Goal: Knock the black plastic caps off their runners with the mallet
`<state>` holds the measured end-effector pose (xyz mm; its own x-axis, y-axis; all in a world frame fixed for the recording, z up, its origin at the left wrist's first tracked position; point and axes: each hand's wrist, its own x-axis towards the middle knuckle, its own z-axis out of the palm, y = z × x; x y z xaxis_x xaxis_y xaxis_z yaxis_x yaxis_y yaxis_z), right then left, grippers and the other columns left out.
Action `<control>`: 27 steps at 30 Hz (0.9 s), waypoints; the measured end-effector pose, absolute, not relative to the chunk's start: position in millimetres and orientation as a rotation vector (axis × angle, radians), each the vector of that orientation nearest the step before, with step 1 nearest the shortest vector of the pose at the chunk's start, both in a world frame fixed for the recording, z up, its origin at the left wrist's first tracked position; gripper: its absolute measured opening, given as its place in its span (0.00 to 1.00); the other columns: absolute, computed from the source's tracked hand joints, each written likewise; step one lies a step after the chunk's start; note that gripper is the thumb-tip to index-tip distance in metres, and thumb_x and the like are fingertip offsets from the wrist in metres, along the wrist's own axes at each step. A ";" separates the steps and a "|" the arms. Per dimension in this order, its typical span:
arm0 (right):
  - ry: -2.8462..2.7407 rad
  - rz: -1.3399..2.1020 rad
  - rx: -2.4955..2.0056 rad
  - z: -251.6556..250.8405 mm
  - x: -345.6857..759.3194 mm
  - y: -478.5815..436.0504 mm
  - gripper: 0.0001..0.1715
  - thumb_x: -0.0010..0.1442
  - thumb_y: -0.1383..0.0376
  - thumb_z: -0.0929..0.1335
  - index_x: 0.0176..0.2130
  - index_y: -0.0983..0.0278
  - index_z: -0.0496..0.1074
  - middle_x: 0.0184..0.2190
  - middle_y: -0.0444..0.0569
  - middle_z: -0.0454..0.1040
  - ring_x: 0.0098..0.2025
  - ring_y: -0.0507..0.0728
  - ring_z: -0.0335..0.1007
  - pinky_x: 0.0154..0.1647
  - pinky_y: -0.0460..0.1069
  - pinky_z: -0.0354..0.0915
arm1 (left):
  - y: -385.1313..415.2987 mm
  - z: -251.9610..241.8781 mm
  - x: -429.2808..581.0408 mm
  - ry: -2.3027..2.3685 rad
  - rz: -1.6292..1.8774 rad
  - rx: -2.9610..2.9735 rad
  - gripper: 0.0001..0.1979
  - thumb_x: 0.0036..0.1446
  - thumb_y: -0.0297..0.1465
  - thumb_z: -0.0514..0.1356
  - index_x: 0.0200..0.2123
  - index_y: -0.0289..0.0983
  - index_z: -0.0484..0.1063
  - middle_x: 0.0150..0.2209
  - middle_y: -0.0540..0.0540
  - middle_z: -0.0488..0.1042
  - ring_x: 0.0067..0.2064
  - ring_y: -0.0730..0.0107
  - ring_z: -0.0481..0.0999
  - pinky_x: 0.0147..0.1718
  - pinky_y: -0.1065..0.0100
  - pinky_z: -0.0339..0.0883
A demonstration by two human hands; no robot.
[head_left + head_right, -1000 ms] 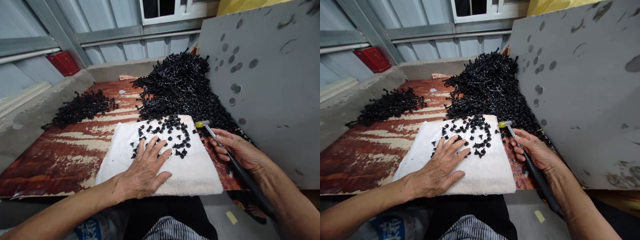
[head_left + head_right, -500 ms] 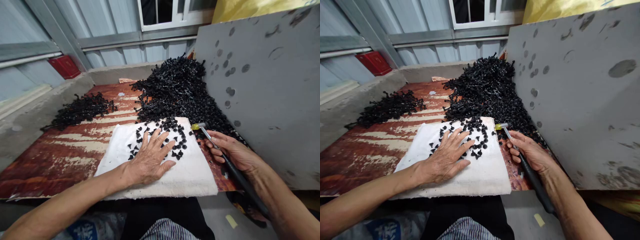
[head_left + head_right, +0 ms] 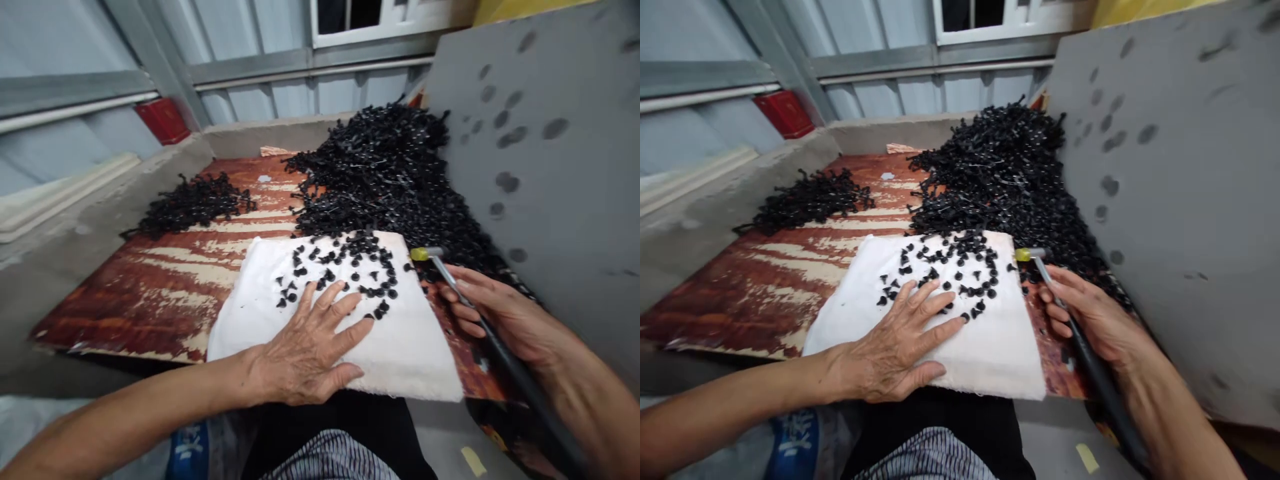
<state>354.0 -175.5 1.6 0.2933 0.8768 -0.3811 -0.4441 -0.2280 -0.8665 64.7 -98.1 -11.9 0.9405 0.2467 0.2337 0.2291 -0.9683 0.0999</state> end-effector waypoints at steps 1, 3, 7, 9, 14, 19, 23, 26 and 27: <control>-0.458 1.307 -1.287 1.4 353.0 -175.2 0.25 0.41 0.65 0.80 0.39 0.62 0.72 0.22 0.41 0.70 0.16 0.44 0.56 0.10 0.38 0.57 | -98.0 -12.4 60.4 0.411 0.382 3.013 0.29 0.63 0.43 0.51 0.63 0.36 0.56 0.65 0.32 0.58 0.69 0.39 0.44 0.60 0.32 0.40; -0.416 1.287 -1.339 1.6 351.0 -173.5 0.28 0.37 0.66 0.80 0.40 0.61 0.72 0.21 0.39 0.69 0.14 0.44 0.54 0.09 0.39 0.58 | -94.1 -12.9 48.9 0.574 0.392 2.981 0.29 0.64 0.44 0.48 0.64 0.36 0.56 0.65 0.32 0.58 0.69 0.39 0.45 0.60 0.32 0.41; -0.279 1.222 -1.468 4.5 347.1 -168.6 0.35 0.27 0.67 0.80 0.40 0.61 0.74 0.20 0.41 0.69 0.14 0.46 0.54 0.07 0.40 0.58 | -77.2 -9.5 18.8 1.027 0.405 2.859 0.30 0.66 0.46 0.43 0.64 0.35 0.57 0.66 0.32 0.55 0.69 0.42 0.44 0.62 0.35 0.41; -0.252 1.191 -1.502 4.4 346.9 -166.6 0.38 0.22 0.68 0.80 0.39 0.62 0.75 0.20 0.43 0.69 0.14 0.46 0.54 0.06 0.41 0.58 | -66.1 -6.1 7.3 1.155 0.410 2.801 0.30 0.67 0.46 0.41 0.64 0.34 0.57 0.67 0.33 0.55 0.70 0.44 0.43 0.63 0.38 0.41; -0.279 1.145 -1.503 -0.2 349.8 -165.7 0.37 0.21 0.65 0.81 0.37 0.62 0.77 0.22 0.45 0.71 0.15 0.45 0.54 0.06 0.40 0.58 | -35.9 -1.4 8.2 1.122 0.319 2.799 0.30 0.66 0.48 0.39 0.64 0.41 0.59 0.68 0.38 0.53 0.70 0.46 0.41 0.64 0.39 0.37; -0.237 1.112 -1.531 3.5 346.4 -166.3 0.40 0.18 0.66 0.81 0.38 0.62 0.77 0.20 0.44 0.70 0.15 0.46 0.53 0.06 0.40 0.57 | -20.9 -4.0 14.8 1.044 0.237 2.849 0.29 0.65 0.50 0.40 0.64 0.48 0.61 0.69 0.43 0.52 0.71 0.45 0.39 0.63 0.35 0.30; -0.240 1.111 -1.514 1.8 347.1 -165.5 0.41 0.18 0.64 0.82 0.38 0.62 0.77 0.22 0.45 0.71 0.15 0.45 0.53 0.06 0.40 0.57 | -24.7 -4.0 -5.3 1.121 0.207 2.768 0.30 0.66 0.49 0.39 0.64 0.47 0.62 0.70 0.42 0.50 0.71 0.46 0.39 0.64 0.37 0.35; -0.249 1.125 -1.518 -3.8 352.3 -165.7 0.41 0.18 0.63 0.82 0.38 0.61 0.77 0.22 0.46 0.72 0.16 0.46 0.54 0.06 0.41 0.58 | -26.1 -1.1 -16.1 1.154 0.271 2.711 0.31 0.66 0.50 0.38 0.63 0.46 0.62 0.69 0.42 0.51 0.71 0.48 0.41 0.65 0.40 0.36; -0.254 1.126 -1.519 -5.3 353.9 -166.1 0.41 0.18 0.63 0.82 0.38 0.61 0.78 0.22 0.46 0.72 0.16 0.46 0.54 0.06 0.41 0.58 | -24.9 0.0 -15.8 1.154 0.287 2.701 0.31 0.66 0.50 0.38 0.64 0.45 0.62 0.69 0.41 0.51 0.71 0.49 0.42 0.65 0.40 0.37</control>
